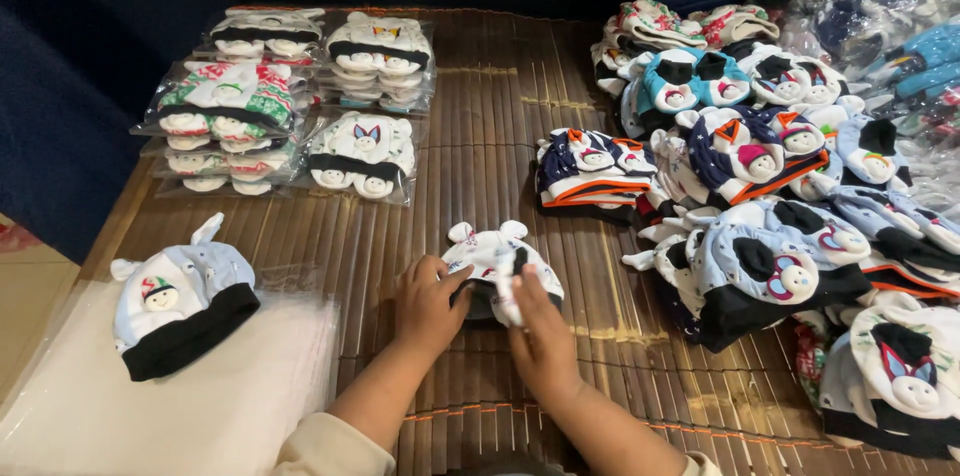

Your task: Packaging baby hats and booties into clear plastic bags and stacking them.

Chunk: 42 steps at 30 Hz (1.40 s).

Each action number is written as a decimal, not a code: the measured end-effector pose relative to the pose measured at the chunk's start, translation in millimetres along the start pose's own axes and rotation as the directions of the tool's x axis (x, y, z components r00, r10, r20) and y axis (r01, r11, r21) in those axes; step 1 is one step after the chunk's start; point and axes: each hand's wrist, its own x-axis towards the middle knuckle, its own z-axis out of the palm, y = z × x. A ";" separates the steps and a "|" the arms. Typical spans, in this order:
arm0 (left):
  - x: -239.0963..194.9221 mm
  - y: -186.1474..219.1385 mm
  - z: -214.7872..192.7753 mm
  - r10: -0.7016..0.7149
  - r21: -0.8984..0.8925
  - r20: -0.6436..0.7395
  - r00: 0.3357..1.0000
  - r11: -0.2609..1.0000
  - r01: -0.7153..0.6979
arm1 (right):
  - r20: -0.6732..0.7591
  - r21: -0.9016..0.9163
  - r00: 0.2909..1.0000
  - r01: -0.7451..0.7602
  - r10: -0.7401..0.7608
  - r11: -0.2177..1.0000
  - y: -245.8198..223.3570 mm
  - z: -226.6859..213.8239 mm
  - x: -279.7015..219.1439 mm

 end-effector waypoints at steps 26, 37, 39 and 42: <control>-9.6 0.2 -21.9 -0.037 0.245 0.089 0.995 0.969 0.014 | 0.363 -0.568 0.929 0.278 -0.067 0.775 21.6 52.8 -7.0; -24.9 -3.4 -33.8 -0.012 0.069 0.093 0.996 0.998 0.005 | 0.424 -0.612 0.902 0.349 -0.078 0.709 22.5 74.2 -15.7; -26.1 -4.0 -33.9 0.005 0.102 0.082 0.997 0.995 -0.013 | 0.445 -0.588 0.890 0.374 -0.099 0.717 22.6 70.7 -13.8; -28.4 -7.3 -28.8 0.014 0.172 0.151 0.988 0.984 -0.040 | 0.458 -0.541 0.885 0.350 -0.082 0.765 22.5 61.5 -11.1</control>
